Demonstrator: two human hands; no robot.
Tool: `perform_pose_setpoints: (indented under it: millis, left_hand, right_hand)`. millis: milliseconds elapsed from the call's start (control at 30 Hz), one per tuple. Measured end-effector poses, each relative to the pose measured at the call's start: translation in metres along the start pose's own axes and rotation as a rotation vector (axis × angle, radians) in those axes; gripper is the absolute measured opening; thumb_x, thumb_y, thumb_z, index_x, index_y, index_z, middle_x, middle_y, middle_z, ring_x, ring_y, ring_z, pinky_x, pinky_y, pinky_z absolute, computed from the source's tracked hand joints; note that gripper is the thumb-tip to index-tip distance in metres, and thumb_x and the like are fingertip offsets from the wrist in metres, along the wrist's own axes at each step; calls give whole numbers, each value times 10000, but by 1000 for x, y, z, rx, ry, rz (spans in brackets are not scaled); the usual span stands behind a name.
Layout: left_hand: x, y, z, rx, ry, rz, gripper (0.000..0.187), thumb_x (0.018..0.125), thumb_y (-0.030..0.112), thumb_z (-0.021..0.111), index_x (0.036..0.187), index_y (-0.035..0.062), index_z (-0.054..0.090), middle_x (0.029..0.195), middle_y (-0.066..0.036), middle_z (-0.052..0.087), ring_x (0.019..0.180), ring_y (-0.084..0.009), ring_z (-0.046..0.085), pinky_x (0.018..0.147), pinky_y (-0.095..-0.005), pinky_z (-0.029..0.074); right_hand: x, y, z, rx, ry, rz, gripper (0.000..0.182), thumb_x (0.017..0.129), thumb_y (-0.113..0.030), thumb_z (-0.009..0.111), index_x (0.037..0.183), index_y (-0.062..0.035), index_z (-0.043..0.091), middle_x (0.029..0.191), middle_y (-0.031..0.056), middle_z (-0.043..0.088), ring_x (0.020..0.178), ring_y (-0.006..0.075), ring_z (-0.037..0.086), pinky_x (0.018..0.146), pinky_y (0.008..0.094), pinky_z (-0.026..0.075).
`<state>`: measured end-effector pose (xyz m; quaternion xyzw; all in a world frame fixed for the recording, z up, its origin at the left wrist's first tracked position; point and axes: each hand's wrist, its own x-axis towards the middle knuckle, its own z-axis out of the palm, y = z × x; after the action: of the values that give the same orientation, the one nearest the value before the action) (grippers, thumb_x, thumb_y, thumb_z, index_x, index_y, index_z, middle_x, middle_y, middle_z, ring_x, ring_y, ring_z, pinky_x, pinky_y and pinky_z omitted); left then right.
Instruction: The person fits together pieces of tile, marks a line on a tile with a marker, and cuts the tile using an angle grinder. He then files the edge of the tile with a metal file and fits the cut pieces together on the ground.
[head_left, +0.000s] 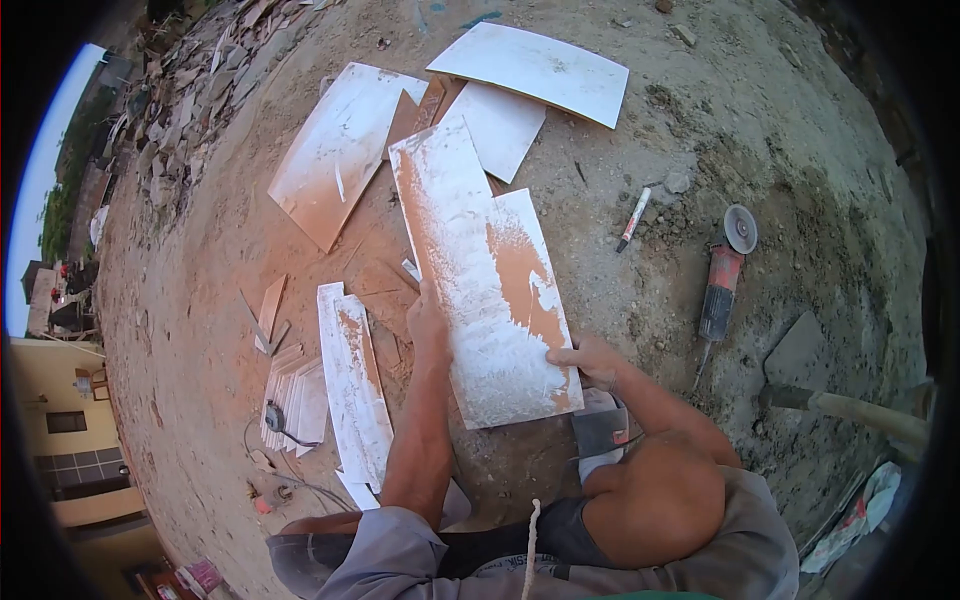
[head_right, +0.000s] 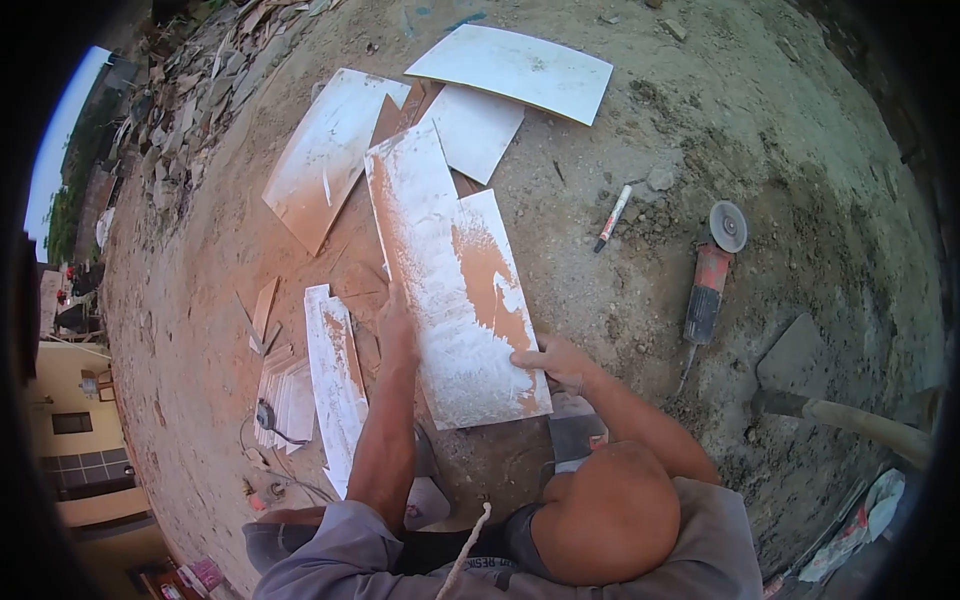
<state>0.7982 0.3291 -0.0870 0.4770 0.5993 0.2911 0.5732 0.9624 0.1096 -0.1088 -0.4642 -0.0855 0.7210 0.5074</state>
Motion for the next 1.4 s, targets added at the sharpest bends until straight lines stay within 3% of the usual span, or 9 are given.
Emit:
perform_pose_setpoints:
  millis: [133,300,433,800,900,1000,1033,1200,1400]
  left_hand:
    - [43,39,30,-5,-170,39,382,990,390,553,912,33,661,745,5,545,680,-99,511,592,-267,406]
    - [37,136,56,-48,-354,76,532,978,378,567,1298,-46,538,1256,-148,604,1127,-215,601,903,-330,475]
    - [60,145,-3,55,-101,328,511,987,396,543,1297,-11,541,1244,-133,612,1143,-229,592,930,-362,467]
    - [7,32,-279,264,592,33,325,916,394,625,940,73,668,870,-10,631,826,-118,596,669,-275,430]
    - [-27,-28,-301,774,612,42,583,865,461,624,1136,-54,641,1131,-275,649,1080,-410,607,910,-457,458]
    - [-38,-108,-291,1119,733,163,694,756,451,762,1241,-16,592,1160,-257,637,1120,-397,592,975,-423,452]
    - [-46,-106,-281,980,555,6,796,725,469,784,1327,17,527,1267,-240,582,1216,-368,531,1021,-458,409]
    - [-60,-128,-249,1192,528,-218,958,690,452,821,1445,68,374,1457,-205,401,1368,-346,349,1092,-545,299]
    - [-58,-137,-219,1181,582,-143,944,693,433,826,1438,53,388,1469,-254,376,1359,-413,354,1091,-514,323]
  right_hand:
    - [5,-21,9,-85,164,-333,476,827,-234,736,1198,31,599,1080,109,663,902,183,665,771,305,529]
    - [17,-105,13,171,163,-534,529,849,-173,697,1254,111,510,1120,168,640,896,217,678,765,340,572]
    - [63,-145,-15,194,168,-638,491,870,-142,664,1233,147,502,1112,200,636,914,254,683,792,368,578]
    - [190,-236,-57,422,347,-876,449,913,-63,601,1314,55,437,1219,161,579,1076,305,620,900,449,555]
    - [230,-277,-80,448,386,-721,294,900,-41,630,1168,31,535,1110,162,602,1022,279,620,900,428,557]
    - [247,-305,-79,419,372,-663,387,910,-17,590,1249,69,424,1189,208,545,1089,361,593,963,486,547]
    - [246,-308,-75,410,350,-651,387,910,-17,590,1249,69,424,1189,208,545,1089,361,593,963,486,547]
    - [222,-307,-61,107,356,-339,435,941,-56,540,1311,76,353,1279,293,492,1044,417,613,995,491,534]
    - [192,-249,-69,-447,392,-358,438,956,-322,578,1231,14,516,1058,188,670,913,249,680,744,314,555]
